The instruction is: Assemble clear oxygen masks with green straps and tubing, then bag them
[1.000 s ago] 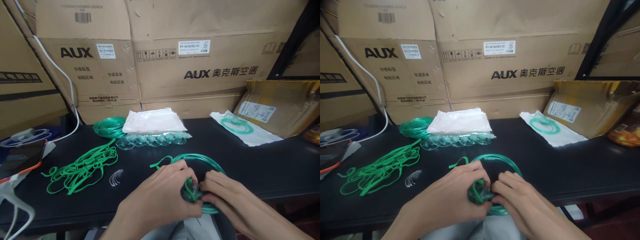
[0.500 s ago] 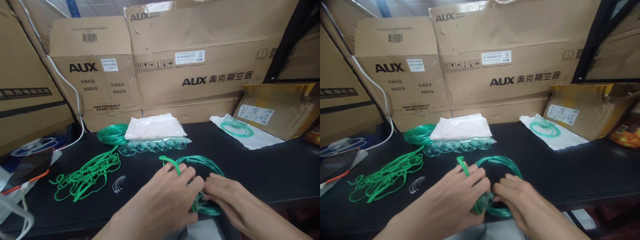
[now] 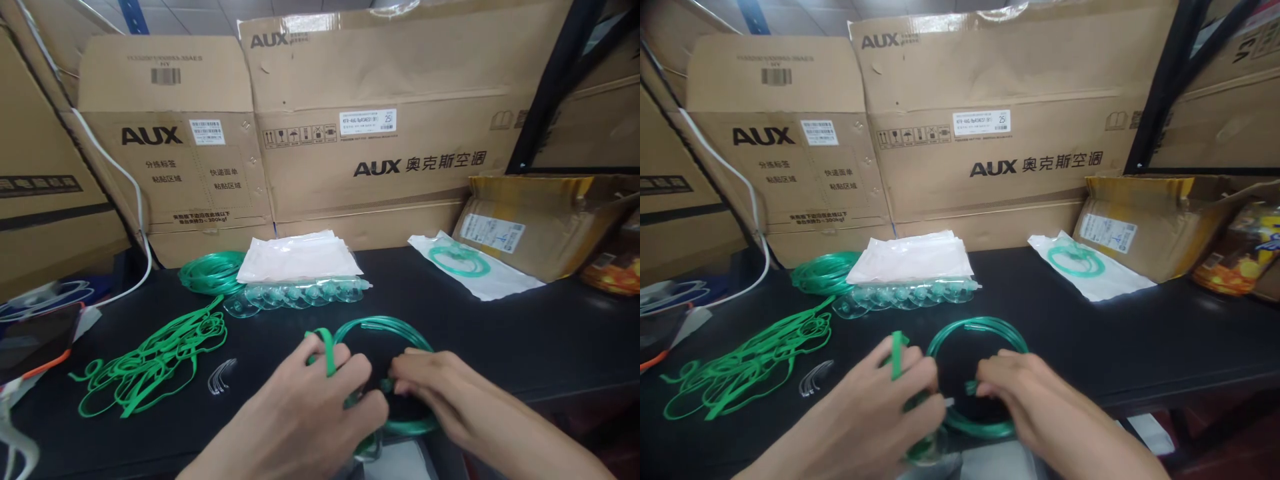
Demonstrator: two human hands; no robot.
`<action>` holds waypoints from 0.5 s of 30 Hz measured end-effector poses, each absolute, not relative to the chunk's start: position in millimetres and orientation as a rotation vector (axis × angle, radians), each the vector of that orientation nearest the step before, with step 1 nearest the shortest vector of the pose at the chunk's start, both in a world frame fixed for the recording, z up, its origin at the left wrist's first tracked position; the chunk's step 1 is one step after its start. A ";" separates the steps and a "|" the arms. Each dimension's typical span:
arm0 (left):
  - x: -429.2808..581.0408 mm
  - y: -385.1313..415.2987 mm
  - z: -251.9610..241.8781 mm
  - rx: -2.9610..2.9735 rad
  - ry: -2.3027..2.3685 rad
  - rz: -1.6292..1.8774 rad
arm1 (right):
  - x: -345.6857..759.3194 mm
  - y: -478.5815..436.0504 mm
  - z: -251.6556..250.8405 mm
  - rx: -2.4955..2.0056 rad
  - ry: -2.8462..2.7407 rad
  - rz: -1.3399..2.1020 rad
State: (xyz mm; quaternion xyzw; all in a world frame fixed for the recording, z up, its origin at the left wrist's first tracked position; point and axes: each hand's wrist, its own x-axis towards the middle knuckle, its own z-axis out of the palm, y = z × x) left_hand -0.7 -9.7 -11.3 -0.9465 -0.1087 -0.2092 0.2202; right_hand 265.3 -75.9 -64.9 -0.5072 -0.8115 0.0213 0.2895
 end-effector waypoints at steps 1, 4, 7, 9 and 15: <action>-5.2 -9.0 -11.4 -2.628 -0.345 -0.614 | 268.2 -74.2 -66.4 -1.366 -2.153 0.042; -10.2 -2.4 -10.4 -2.740 -0.585 -0.603 | 270.1 -69.6 -67.2 -1.401 -2.188 0.111; -2.6 10.7 -8.3 -2.895 -0.818 -0.471 | 263.4 -68.2 -63.0 -1.436 -2.224 0.179; 2.8 19.7 -7.8 -2.922 -0.950 -0.419 | 259.7 -69.3 -59.3 -1.452 -2.216 0.131; -7.6 28.6 -2.4 -2.889 -1.204 -0.313 | 267.7 -76.8 -54.6 -1.428 -2.206 -0.093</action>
